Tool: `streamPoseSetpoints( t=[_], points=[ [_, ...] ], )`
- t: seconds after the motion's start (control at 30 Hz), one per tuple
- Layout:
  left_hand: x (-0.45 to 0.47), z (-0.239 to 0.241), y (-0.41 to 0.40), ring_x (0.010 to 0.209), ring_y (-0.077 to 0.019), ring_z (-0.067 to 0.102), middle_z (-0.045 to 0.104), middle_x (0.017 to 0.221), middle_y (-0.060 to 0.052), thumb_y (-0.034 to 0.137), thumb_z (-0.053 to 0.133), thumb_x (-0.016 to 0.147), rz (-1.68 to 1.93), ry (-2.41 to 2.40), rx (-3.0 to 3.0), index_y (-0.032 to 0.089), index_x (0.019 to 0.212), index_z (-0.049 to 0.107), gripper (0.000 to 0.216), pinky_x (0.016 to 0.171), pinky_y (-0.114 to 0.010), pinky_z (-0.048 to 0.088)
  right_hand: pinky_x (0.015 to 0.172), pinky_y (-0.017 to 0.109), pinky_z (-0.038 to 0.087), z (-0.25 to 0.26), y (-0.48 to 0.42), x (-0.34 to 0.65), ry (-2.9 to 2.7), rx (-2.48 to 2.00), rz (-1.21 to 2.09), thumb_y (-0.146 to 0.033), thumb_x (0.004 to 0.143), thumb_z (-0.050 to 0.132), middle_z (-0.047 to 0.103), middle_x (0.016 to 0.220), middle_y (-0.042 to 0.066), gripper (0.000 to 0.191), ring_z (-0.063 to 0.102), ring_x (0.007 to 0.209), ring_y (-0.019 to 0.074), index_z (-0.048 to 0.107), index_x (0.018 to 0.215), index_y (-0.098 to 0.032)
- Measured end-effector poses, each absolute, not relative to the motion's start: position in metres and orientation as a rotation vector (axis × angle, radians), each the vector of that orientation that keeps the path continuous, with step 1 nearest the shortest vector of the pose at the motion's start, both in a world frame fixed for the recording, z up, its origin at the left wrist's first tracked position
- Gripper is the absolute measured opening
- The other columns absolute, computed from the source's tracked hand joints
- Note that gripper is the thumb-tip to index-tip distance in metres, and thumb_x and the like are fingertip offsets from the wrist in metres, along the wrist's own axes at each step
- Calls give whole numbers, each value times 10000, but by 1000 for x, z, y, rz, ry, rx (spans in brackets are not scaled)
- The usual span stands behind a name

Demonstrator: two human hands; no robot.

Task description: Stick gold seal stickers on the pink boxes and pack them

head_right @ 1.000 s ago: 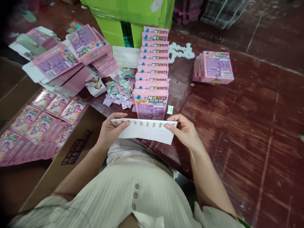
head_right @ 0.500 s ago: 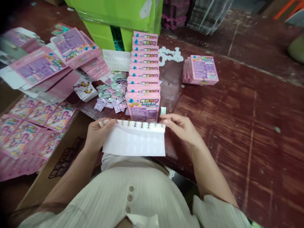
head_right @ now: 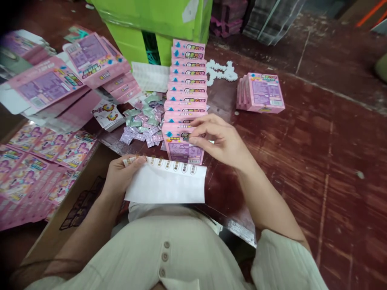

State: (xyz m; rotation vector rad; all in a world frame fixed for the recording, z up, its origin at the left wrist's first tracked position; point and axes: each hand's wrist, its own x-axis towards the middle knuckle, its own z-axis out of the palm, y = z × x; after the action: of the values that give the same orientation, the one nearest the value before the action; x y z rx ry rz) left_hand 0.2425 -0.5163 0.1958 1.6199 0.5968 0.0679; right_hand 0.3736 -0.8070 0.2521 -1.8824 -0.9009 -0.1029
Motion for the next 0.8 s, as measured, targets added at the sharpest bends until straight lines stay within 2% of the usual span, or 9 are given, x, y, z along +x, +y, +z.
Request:
streamPoseSetpoints(
  t=[0.2,0.33,0.47,0.6,0.7,0.8],
  points=[
    [247,195,-507,521,-72,429,576,581,25,415,889,678,62,595,1595,138,668,734,317,475,-177,339,938,413,466,242,-782,405,-1100,-2233,-209,-287,1001,661,747,1039,40,71,699,1015,238,686,991,-222],
    [255,194,-505,519,-70,435,598,589,17,418,896,690,37,575,1554,137,673,738,323,474,-175,348,890,402,466,234,-782,405,-1077,-2268,-322,-335,997,676,690,1128,75,143,661,1023,242,668,1089,-225],
    [269,201,-505,530,-75,465,639,621,2,414,905,690,56,523,1532,141,680,749,314,483,-175,370,921,436,452,235,-788,405,-1123,-2375,-366,-412,1022,636,659,1150,68,178,623,1047,250,754,1053,-283],
    [281,209,-500,547,-84,493,647,637,-2,418,923,679,165,497,1549,144,683,750,324,491,-180,385,938,413,508,252,-801,402,-1101,-2171,-90,-408,1046,594,674,1139,82,240,641,1079,238,778,1109,-269],
    [287,212,-496,543,-83,488,629,618,5,423,926,678,208,494,1562,142,675,746,334,489,-181,384,925,358,542,267,-809,396,-1147,-1973,158,-349,1002,680,706,1061,64,141,674,1026,204,773,1026,-245],
    [290,211,-494,522,-78,471,613,601,13,437,927,673,182,532,1560,143,677,746,345,475,-181,371,882,326,553,276,-811,396,-1149,-1858,200,-271,971,720,714,969,45,45,685,962,185,747,955,-239]
  ],
)
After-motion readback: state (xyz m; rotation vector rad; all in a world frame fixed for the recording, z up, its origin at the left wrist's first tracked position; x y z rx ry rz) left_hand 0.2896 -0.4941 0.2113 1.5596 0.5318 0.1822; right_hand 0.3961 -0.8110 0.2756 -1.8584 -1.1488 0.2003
